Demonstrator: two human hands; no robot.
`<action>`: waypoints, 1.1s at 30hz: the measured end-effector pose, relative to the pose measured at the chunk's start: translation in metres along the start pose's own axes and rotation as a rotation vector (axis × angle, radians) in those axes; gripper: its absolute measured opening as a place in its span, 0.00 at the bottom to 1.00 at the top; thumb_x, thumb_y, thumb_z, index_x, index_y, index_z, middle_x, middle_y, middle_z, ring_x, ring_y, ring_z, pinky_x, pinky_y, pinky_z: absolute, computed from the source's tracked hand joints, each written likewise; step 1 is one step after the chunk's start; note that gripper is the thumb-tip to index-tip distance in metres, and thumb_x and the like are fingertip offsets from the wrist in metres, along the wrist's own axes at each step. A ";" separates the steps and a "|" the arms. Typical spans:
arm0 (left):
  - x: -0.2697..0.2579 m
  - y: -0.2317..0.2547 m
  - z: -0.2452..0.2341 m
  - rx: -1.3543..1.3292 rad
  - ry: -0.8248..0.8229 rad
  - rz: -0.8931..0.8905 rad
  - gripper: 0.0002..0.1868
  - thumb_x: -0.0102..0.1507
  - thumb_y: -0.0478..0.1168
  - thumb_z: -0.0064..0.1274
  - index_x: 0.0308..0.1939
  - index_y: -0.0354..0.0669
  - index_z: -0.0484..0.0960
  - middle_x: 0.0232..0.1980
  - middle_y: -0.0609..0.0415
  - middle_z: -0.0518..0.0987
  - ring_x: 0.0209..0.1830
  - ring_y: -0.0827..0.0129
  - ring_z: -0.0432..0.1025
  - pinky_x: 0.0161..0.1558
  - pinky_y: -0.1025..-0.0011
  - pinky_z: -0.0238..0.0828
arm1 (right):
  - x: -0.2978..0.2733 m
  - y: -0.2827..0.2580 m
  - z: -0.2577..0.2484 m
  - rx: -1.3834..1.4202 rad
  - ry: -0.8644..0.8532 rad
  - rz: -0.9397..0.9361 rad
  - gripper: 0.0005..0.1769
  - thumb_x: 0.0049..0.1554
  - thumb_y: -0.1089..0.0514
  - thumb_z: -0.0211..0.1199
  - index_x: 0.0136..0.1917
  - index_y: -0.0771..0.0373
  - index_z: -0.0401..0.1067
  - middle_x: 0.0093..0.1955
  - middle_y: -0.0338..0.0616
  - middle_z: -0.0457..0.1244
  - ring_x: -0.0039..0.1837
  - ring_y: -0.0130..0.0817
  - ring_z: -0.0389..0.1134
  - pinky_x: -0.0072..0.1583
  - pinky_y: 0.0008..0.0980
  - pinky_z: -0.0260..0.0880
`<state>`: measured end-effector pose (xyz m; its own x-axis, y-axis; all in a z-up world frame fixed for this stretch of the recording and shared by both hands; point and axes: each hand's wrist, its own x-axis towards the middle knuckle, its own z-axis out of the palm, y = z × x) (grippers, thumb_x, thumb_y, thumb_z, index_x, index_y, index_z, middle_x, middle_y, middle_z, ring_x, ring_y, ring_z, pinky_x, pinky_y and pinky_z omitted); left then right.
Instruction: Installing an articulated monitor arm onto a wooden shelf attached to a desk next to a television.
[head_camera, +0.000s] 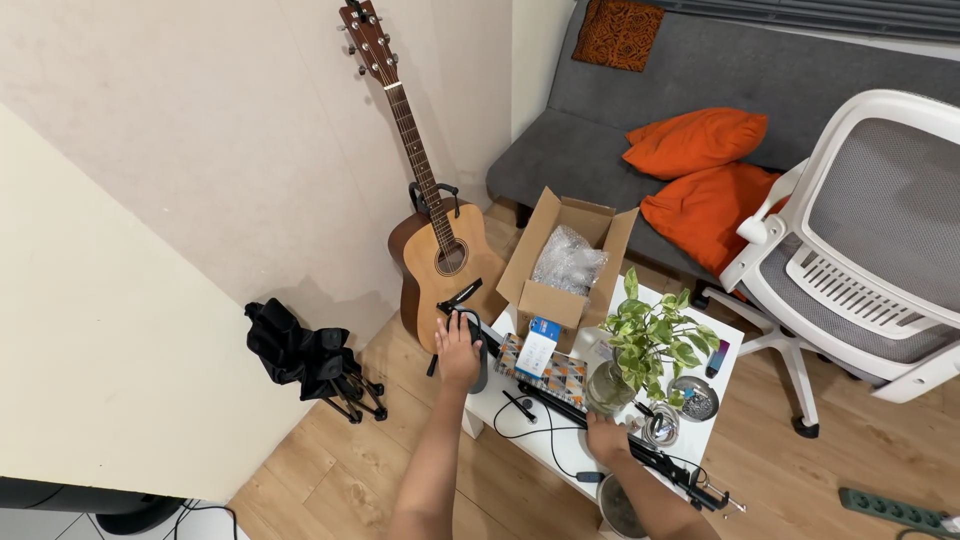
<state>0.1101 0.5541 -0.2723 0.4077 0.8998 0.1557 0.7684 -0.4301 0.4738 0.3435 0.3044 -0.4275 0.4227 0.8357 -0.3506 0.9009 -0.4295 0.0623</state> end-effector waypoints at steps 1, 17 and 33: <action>0.000 -0.002 0.002 -0.001 -0.005 0.000 0.37 0.68 0.47 0.47 0.79 0.45 0.53 0.83 0.52 0.48 0.83 0.48 0.36 0.79 0.53 0.32 | -0.001 0.000 -0.005 0.000 -0.004 0.003 0.22 0.61 0.51 0.55 0.67 0.56 0.61 0.67 0.44 0.62 0.68 0.43 0.63 0.63 0.50 0.66; 0.002 0.003 -0.001 0.066 -0.046 -0.022 0.34 0.69 0.45 0.46 0.78 0.45 0.54 0.83 0.53 0.47 0.84 0.48 0.34 0.79 0.56 0.32 | -0.026 0.005 -0.104 0.216 0.000 -0.061 0.17 0.61 0.49 0.51 0.55 0.62 0.70 0.55 0.55 0.68 0.58 0.50 0.70 0.62 0.45 0.70; 0.002 0.006 -0.007 0.109 -0.122 -0.052 0.35 0.70 0.47 0.45 0.79 0.47 0.52 0.83 0.56 0.46 0.84 0.51 0.32 0.80 0.59 0.32 | -0.029 0.002 -0.157 0.405 -0.109 0.007 0.19 0.59 0.49 0.52 0.51 0.64 0.76 0.54 0.58 0.69 0.57 0.54 0.71 0.61 0.47 0.71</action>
<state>0.1120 0.5538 -0.2630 0.4179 0.9082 0.0243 0.8361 -0.3950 0.3806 0.3481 0.3332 -0.2707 0.3965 0.8003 -0.4499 0.7769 -0.5535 -0.3000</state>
